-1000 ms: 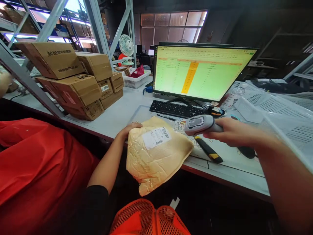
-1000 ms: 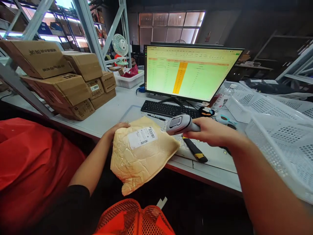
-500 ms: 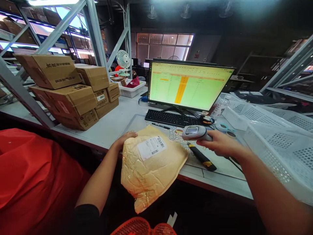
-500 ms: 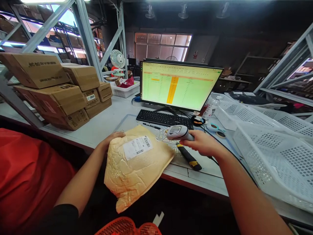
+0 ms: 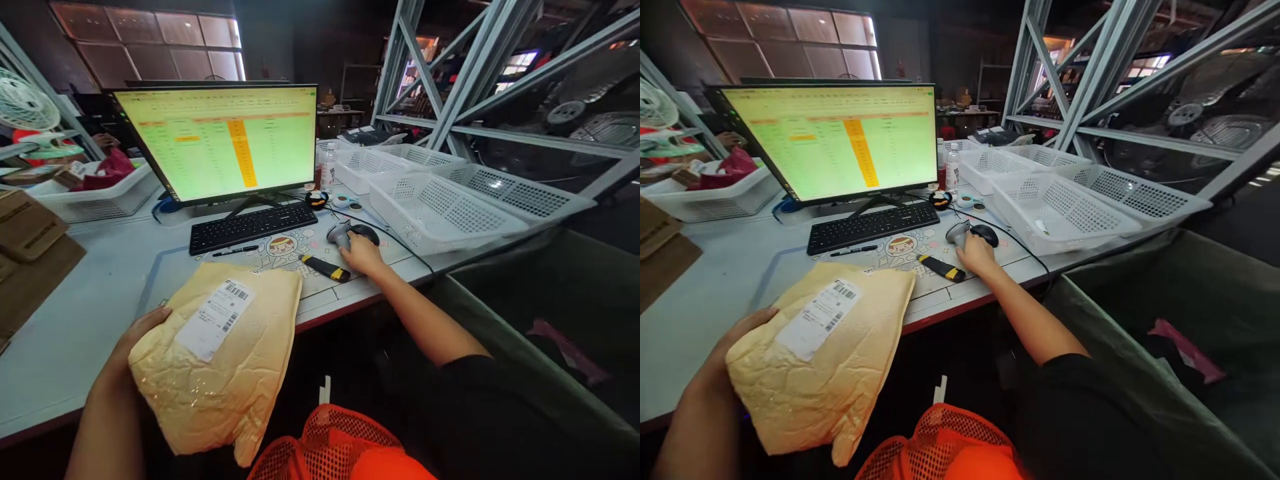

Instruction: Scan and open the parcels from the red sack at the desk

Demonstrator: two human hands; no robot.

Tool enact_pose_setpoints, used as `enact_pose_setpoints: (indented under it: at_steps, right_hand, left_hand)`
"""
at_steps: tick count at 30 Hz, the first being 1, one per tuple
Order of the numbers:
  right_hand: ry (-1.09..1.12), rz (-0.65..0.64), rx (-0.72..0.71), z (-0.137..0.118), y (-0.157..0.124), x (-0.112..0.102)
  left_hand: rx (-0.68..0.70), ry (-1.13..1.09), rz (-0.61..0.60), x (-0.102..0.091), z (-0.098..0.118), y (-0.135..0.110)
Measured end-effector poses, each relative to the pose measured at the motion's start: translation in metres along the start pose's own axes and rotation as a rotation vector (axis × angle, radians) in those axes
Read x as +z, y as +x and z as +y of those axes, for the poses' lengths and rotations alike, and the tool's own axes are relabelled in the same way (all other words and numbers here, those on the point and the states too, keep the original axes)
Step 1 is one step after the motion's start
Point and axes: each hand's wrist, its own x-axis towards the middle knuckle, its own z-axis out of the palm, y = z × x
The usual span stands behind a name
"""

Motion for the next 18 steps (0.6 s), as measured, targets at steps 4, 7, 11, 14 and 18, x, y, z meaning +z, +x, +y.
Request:
enact_pose_setpoints:
  at_steps: [4, 7, 11, 14, 18]
  right_hand:
    - [-0.020, 0.166, 0.101, 0.058, 0.000, -0.030]
    - [-0.031, 0.277, 0.153, 0.112, 0.003, -0.040]
    - [-0.029, 0.350, 0.120, 0.161, 0.006, -0.034]
    - [-0.023, 0.352, 0.059, 0.157, 0.016, -0.029]
    - [0.068, 0.260, -0.192, 0.080, 0.049, -0.028]
  left_hand:
    - [0.010, -0.093, 0.028, -0.002, -0.004, 0.001]
    - [0.044, -0.098, 0.029, -0.004, -0.007, 0.005]
    - [0.075, -0.093, -0.025, -0.004, -0.007, 0.003]
    - [0.101, -0.121, -0.088, 0.000, -0.004, -0.002]
    - [0.159, -0.184, -0.168, 0.004, -0.001, -0.002]
